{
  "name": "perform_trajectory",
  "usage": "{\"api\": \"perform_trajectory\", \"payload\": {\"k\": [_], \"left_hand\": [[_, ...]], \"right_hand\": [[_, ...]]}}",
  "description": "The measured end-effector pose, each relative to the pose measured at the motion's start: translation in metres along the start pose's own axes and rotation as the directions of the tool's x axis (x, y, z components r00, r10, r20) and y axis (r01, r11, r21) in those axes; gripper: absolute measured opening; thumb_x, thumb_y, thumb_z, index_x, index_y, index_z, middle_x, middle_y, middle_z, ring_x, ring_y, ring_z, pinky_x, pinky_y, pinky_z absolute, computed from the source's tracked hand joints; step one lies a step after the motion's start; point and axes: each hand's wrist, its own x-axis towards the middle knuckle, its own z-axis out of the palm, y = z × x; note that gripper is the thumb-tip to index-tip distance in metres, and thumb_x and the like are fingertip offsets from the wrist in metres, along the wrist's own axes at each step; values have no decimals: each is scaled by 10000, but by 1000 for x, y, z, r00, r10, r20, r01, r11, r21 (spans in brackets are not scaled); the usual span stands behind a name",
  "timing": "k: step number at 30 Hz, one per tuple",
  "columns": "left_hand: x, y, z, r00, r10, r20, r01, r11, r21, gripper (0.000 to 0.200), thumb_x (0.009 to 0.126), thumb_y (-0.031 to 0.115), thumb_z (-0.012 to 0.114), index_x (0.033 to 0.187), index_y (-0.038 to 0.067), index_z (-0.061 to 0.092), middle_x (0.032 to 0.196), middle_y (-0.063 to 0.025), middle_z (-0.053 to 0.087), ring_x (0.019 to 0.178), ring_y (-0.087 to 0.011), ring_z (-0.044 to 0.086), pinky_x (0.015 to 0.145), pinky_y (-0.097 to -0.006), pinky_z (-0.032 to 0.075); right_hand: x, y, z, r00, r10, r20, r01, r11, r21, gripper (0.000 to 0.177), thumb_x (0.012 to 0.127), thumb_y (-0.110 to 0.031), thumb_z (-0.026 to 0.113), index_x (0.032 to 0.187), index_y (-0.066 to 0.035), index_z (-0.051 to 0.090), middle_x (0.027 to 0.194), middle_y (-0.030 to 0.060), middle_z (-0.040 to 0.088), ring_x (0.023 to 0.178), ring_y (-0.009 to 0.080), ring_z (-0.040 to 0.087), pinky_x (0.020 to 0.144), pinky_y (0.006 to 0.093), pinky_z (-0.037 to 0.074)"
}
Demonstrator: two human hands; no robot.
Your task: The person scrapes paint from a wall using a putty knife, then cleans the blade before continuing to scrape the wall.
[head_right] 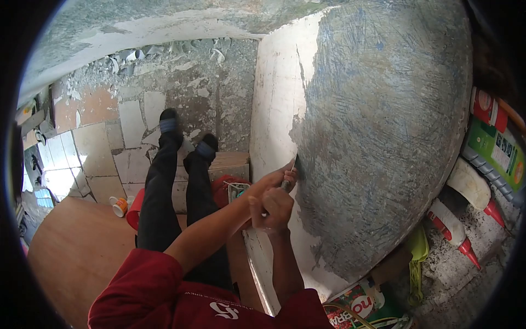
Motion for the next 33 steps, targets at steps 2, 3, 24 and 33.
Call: {"api": "perform_trajectory", "payload": {"k": [2, 3, 24, 33], "left_hand": [[-1, -6, -9, 999, 27, -44, -27, 999, 22, 340, 875, 363, 604, 792, 62, 469, 590, 25, 445, 457, -44, 412, 397, -147, 393], [-3, -11, -8, 997, 42, -61, -40, 999, 33, 340, 873, 361, 608, 797, 59, 472, 588, 22, 447, 452, -42, 418, 393, -142, 397], [-1, 8, -8, 998, 17, -55, -14, 998, 57, 346, 873, 366, 606, 819, 73, 430, 586, 22, 447, 442, -50, 394, 379, -168, 381], [3, 14, -10, 999, 16, -46, -12, 996, 93, 356, 851, 354, 638, 804, 68, 431, 599, 17, 454, 436, -58, 393, 366, -170, 365]], "right_hand": [[-4, -5, 2, 1000, -7, -12, 8, 1000, 20, 366, 762, -48, 628, 515, -47, 358, 492, 83, 374, 429, 254, 405, 427, 355, 325], [-11, -9, 0, 999, -19, -31, 19, 1000, 22, 367, 762, -50, 632, 517, -47, 359, 490, 80, 371, 430, 253, 406, 427, 354, 324], [-9, 2, 15, 998, -62, 2, 62, 998, -26, 373, 735, -61, 659, 508, -65, 363, 484, 71, 356, 429, 233, 403, 430, 351, 302], [-12, 8, 15, 998, -63, 29, 63, 998, -15, 381, 732, -49, 661, 498, -69, 361, 472, 62, 358, 419, 228, 390, 434, 351, 301]]}}
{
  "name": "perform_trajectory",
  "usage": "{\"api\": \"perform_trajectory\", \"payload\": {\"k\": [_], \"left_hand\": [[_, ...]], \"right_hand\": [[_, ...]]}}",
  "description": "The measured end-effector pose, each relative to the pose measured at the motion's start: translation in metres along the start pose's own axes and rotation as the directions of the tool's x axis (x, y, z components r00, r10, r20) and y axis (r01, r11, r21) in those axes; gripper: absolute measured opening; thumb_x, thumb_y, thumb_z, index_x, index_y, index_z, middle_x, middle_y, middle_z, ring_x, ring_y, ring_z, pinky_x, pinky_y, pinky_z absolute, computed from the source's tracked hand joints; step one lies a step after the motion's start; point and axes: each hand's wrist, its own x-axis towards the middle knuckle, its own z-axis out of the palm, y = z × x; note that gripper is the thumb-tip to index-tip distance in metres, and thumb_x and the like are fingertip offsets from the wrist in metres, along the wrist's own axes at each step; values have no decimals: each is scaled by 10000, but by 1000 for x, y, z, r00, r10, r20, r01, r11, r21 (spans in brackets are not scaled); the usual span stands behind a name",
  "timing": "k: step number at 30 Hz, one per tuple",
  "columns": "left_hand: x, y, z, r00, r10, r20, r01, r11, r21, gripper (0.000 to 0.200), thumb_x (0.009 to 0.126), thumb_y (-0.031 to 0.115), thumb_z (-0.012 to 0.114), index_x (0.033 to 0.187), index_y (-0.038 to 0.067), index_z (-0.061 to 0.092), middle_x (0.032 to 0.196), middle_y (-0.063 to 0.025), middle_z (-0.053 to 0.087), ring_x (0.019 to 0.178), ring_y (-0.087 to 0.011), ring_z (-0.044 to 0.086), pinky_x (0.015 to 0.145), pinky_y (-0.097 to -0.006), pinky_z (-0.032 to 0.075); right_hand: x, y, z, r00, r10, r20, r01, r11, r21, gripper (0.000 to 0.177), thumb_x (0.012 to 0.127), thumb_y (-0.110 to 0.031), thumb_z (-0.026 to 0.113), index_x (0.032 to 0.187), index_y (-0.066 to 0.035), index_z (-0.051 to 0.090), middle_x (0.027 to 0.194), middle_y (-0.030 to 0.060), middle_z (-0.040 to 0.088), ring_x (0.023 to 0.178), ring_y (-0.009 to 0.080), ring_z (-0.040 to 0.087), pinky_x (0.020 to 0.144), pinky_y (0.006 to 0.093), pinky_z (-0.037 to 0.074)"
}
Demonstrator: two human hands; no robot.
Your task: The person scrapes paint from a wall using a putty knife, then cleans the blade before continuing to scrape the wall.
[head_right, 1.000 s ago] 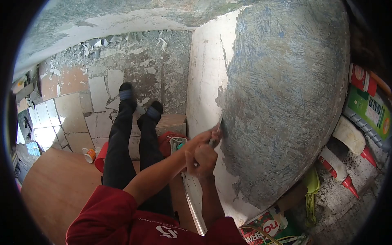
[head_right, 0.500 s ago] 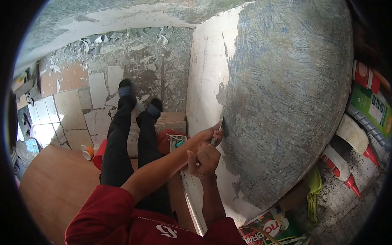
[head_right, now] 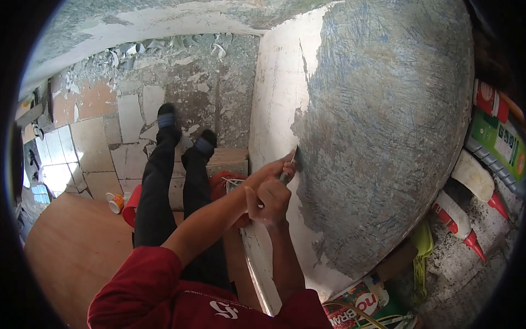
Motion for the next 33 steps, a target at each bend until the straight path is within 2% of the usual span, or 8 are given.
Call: {"api": "perform_trajectory", "payload": {"k": [10, 13, 19, 22, 25, 28, 31, 33], "left_hand": [[1, -11, -4, 990, 136, 21, -138, 979, 153, 354, 863, 365, 615, 821, 71, 422, 597, 11, 449, 438, -62, 406, 372, -161, 370], [0, 8, -2, 1000, 5, 23, -4, 1000, -13, 359, 870, 380, 600, 820, 69, 427, 589, 11, 447, 440, -65, 409, 376, -172, 375], [-6, -25, -9, 990, 118, -83, -104, 982, 161, 368, 871, 384, 601, 807, 63, 431, 564, 29, 432, 447, -54, 411, 378, -177, 368], [-2, -11, -3, 994, 108, 36, -112, 984, 142, 372, 863, 385, 614, 792, 73, 423, 559, 30, 431, 439, -47, 398, 364, -167, 352], [-8, 5, -4, 997, -68, -28, 66, 997, -50, 372, 870, 398, 602, 794, 79, 426, 555, 29, 425, 437, -49, 393, 366, -175, 354], [-8, -13, -16, 994, 105, 12, -105, 965, 240, 369, 871, 400, 600, 793, 85, 425, 586, 23, 439, 440, -50, 397, 369, -170, 361], [-10, -30, -12, 983, 166, -83, -143, 961, 235, 361, 863, 394, 613, 807, 80, 442, 619, 12, 463, 444, -55, 413, 376, -171, 377], [-14, -25, 1, 971, 239, 22, -239, 964, 114, 339, 866, 370, 616, 838, 76, 451, 639, 3, 465, 443, -56, 412, 377, -167, 381]], "right_hand": [[-9, 0, -5, 1000, -22, 8, 22, 1000, 7, 392, 728, -25, 655, 494, -69, 344, 468, 66, 347, 409, 240, 364, 429, 355, 289], [3, 2, 9, 999, -28, 24, 27, 999, 33, 398, 727, -8, 647, 492, -73, 332, 463, 64, 340, 401, 237, 365, 426, 351, 289], [-28, -9, -10, 999, 32, 21, -32, 999, 5, 386, 727, -7, 647, 503, -70, 339, 467, 65, 341, 406, 239, 374, 431, 354, 307], [-15, 9, -2, 998, -67, 4, 67, 998, 15, 379, 730, -19, 648, 506, -66, 346, 470, 65, 343, 407, 238, 371, 429, 354, 305], [-1, 1, 11, 999, -50, 16, 50, 998, 39, 375, 730, -11, 643, 505, -65, 349, 472, 67, 343, 409, 240, 375, 427, 357, 307], [-22, -4, 7, 996, -20, -82, 22, 999, 27, 376, 735, -19, 647, 507, -65, 350, 477, 74, 345, 413, 248, 376, 426, 359, 311], [-34, -11, -9, 1000, 24, 3, -25, 1000, 19, 380, 734, -7, 650, 507, -60, 350, 479, 82, 348, 420, 260, 382, 425, 359, 312], [-23, 6, -4, 1000, -20, -15, 20, 1000, -13, 378, 733, 0, 649, 508, -56, 350, 481, 85, 350, 421, 265, 381, 426, 363, 312]]}}
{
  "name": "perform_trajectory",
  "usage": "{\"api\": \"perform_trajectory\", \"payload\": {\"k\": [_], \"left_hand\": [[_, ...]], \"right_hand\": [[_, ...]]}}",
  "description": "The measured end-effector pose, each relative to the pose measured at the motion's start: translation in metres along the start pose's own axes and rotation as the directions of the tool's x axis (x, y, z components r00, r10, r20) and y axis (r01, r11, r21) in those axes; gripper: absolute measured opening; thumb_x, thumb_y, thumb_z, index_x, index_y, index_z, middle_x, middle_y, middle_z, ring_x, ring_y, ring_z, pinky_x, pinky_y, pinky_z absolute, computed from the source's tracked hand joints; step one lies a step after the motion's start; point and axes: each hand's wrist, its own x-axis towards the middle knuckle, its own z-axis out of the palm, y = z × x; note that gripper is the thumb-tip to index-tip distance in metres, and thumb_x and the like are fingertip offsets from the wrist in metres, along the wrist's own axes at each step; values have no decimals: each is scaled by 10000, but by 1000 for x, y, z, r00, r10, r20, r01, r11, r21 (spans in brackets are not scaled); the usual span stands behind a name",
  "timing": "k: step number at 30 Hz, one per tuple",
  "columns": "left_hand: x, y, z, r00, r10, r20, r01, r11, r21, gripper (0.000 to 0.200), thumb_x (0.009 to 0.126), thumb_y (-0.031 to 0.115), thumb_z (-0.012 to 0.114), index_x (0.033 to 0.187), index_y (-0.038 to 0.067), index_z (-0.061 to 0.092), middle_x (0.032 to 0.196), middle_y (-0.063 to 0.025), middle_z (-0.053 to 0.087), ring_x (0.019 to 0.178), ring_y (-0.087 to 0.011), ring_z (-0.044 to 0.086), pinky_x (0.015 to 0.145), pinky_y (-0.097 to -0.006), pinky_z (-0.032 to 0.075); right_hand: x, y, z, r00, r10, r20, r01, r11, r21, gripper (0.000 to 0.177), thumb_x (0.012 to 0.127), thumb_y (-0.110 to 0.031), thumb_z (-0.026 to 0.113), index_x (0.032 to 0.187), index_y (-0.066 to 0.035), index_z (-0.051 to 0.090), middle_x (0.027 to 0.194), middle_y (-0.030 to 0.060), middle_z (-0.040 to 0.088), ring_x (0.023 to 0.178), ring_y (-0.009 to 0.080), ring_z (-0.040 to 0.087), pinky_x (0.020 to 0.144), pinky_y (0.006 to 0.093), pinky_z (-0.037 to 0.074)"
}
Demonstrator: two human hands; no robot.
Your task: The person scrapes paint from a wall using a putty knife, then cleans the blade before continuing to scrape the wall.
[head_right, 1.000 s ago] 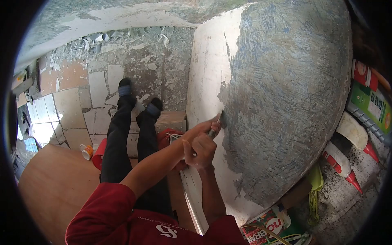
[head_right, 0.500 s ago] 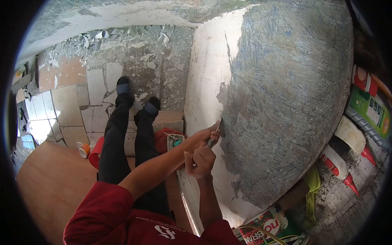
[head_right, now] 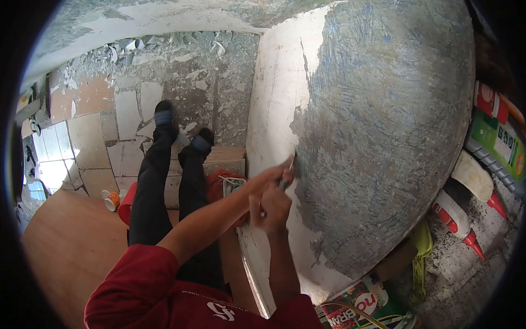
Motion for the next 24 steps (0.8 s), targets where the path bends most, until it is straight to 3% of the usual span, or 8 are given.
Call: {"api": "perform_trajectory", "payload": {"k": [6, 9, 17, 18, 21, 22, 23, 24], "left_hand": [[25, 24, -26, 991, -123, 53, 127, 990, -68, 328, 887, 372, 584, 902, 77, 441, 590, 9, 439, 434, -54, 387, 373, -173, 372], [4, 4, -10, 980, -144, -139, 165, 974, 157, 330, 887, 376, 583, 886, 83, 431, 581, 8, 429, 453, -52, 391, 380, -169, 369], [25, 31, -26, 994, -90, 67, 79, 985, 152, 341, 897, 380, 567, 919, 58, 456, 602, 2, 449, 493, -59, 430, 422, -165, 398], [22, 16, -24, 999, 22, -25, -12, 938, 346, 429, 869, 472, 566, 823, 59, 462, 553, 42, 440, 420, -22, 391, 357, -147, 321], [16, 7, -11, 975, -51, -218, 99, 972, 213, 331, 896, 382, 572, 882, 68, 468, 582, -5, 467, 414, -66, 400, 348, -192, 362], [25, 9, -17, 980, 80, -185, -26, 960, 278, 347, 887, 403, 576, 841, 83, 450, 582, -8, 475, 400, -59, 381, 323, -197, 339], [36, 27, -27, 998, -22, -66, 44, 938, 345, 365, 871, 411, 597, 807, 94, 427, 579, -8, 476, 407, -49, 389, 334, -186, 353], [40, 36, -16, 996, -50, -79, 64, 980, 190, 375, 863, 412, 607, 811, 88, 426, 584, -10, 478, 409, -46, 390, 328, -184, 350]], "right_hand": [[11, 0, 18, 998, -23, -57, 23, 1000, 2, 363, 714, 34, 645, 513, -50, 355, 482, 76, 355, 418, 263, 377, 428, 368, 304], [-3, -17, 4, 1000, 22, -10, -21, 998, 67, 355, 712, 31, 642, 514, -48, 358, 483, 76, 361, 421, 261, 380, 426, 360, 296], [14, 2, 19, 1000, 17, -6, -17, 1000, 7, 364, 719, -10, 645, 503, -56, 357, 480, 76, 372, 419, 253, 390, 425, 359, 298], [7, -4, 14, 1000, 11, -9, -11, 1000, 18, 364, 718, -9, 645, 503, -57, 356, 481, 75, 374, 417, 253, 389, 426, 359, 298], [-2, -7, 5, 1000, 5, -12, -5, 1000, 9, 366, 718, -14, 648, 503, -62, 355, 484, 69, 379, 408, 246, 382, 429, 353, 298], [1, 4, 8, 1000, -19, -22, 19, 1000, -12, 365, 719, -17, 648, 503, -62, 357, 484, 69, 379, 409, 246, 382, 431, 353, 299], [4, 13, 11, 999, -42, -34, 41, 999, -34, 364, 720, -20, 649, 504, -63, 359, 484, 69, 379, 411, 245, 383, 432, 353, 299], [11, 16, 14, 999, -28, -24, 28, 999, -21, 362, 720, -21, 650, 504, -62, 362, 484, 69, 379, 413, 247, 386, 433, 355, 302]]}}
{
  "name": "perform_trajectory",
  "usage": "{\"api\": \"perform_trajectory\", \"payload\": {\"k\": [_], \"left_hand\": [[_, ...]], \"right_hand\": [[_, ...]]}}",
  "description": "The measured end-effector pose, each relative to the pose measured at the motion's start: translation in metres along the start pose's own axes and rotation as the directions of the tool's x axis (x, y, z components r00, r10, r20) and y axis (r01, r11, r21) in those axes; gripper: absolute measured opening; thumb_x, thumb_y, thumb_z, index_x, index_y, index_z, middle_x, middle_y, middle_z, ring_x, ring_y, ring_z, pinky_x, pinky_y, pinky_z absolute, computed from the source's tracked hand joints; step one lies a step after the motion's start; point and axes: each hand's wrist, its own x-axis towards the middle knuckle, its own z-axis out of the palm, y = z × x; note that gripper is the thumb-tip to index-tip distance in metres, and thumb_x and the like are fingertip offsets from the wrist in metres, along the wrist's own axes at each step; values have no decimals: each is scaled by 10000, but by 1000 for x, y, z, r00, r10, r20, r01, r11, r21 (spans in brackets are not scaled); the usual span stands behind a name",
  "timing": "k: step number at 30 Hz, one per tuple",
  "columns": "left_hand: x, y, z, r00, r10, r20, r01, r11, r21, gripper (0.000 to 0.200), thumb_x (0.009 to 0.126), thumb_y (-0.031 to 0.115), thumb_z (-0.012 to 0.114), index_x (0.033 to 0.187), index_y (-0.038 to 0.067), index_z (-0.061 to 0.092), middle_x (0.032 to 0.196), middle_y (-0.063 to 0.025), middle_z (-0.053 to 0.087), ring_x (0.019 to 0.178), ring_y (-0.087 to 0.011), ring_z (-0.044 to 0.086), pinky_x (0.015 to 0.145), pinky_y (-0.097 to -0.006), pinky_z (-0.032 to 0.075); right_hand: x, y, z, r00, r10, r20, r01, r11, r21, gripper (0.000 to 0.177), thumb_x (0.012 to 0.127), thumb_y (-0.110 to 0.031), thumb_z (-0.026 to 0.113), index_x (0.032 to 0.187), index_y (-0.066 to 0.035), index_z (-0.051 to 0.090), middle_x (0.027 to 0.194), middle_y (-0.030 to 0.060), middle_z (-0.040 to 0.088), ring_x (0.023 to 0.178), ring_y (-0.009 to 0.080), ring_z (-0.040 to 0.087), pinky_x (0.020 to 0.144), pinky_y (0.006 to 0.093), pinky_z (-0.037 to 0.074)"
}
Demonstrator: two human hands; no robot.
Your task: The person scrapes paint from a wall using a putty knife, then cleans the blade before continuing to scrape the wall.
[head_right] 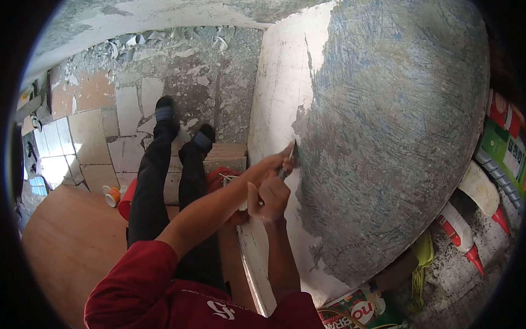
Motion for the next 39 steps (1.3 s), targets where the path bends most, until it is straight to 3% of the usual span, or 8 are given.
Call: {"api": "perform_trajectory", "payload": {"k": [8, 11, 21, 22, 30, 34, 37, 39], "left_hand": [[-30, -20, 14, 991, -95, -97, 101, 993, 63, 391, 858, 408, 614, 856, 63, 430, 604, -5, 456, 422, -42, 379, 382, -162, 383], [-17, -1, 9, 995, 40, 91, -41, 999, 7, 376, 870, 412, 594, 857, 71, 436, 609, -4, 458, 432, -47, 383, 376, -166, 378], [-29, -4, 30, 980, 107, -168, -84, 987, 136, 366, 870, 422, 589, 834, 85, 452, 566, 24, 427, 445, -55, 404, 362, -170, 362], [-17, 7, 18, 995, 24, 96, -19, 998, -54, 359, 869, 413, 592, 815, 85, 456, 597, 19, 444, 454, -53, 409, 357, -170, 358], [-21, -14, 18, 967, 10, -254, 23, 992, 126, 401, 839, 454, 622, 750, 120, 418, 516, 40, 404, 419, -48, 369, 331, -169, 307], [-10, 10, 24, 984, 177, -6, -175, 981, 85, 462, 836, 563, 554, 770, 120, 444, 487, 74, 373, 435, -18, 385, 334, -166, 315], [-6, 19, 20, 992, 68, -110, -48, 982, 181, 485, 833, 586, 537, 773, 114, 442, 483, 76, 378, 413, -18, 379, 326, -165, 311], [-18, 1, 9, 996, 33, -80, -29, 998, 46, 325, 914, 358, 558, 837, 67, 436, 561, 2, 431, 433, -80, 406, 359, -188, 353]], "right_hand": [[-4, -25, -5, 999, 51, 5, -51, 997, 58, 361, 719, -12, 646, 503, -55, 360, 482, 83, 381, 427, 251, 409, 435, 367, 309], [6, -2, 5, 999, 40, 25, -40, 999, 22, 357, 749, -10, 613, 514, -50, 347, 482, 88, 364, 425, 255, 385, 425, 358, 293], [1, -2, 3, 998, 63, -5, -62, 997, 52, 379, 765, -11, 615, 514, -46, 333, 486, 82, 343, 426, 262, 377, 421, 363, 276], [6, 2, 6, 997, 71, 4, -71, 997, 37, 381, 758, -11, 619, 505, -52, 335, 481, 80, 347, 424, 258, 378, 428, 363, 288], [-4, -19, -1, 998, 60, -17, -58, 995, 86, 370, 739, 40, 626, 515, -57, 348, 492, 73, 351, 429, 255, 379, 441, 377, 310], [11, 14, 11, 992, 109, -60, -108, 994, 20, 391, 739, 27, 628, 504, -57, 328, 478, 75, 331, 421, 262, 368, 432, 385, 286], [14, 9, 12, 993, 105, -48, -104, 994, 23, 392, 737, 19, 630, 495, -60, 333, 475, 76, 345, 422, 258, 379, 429, 382, 279], [2, -4, 9, 995, 46, -86, -41, 997, 64, 379, 732, 23, 629, 495, -60, 345, 480, 78, 372, 426, 255, 393, 424, 376, 273]]}}
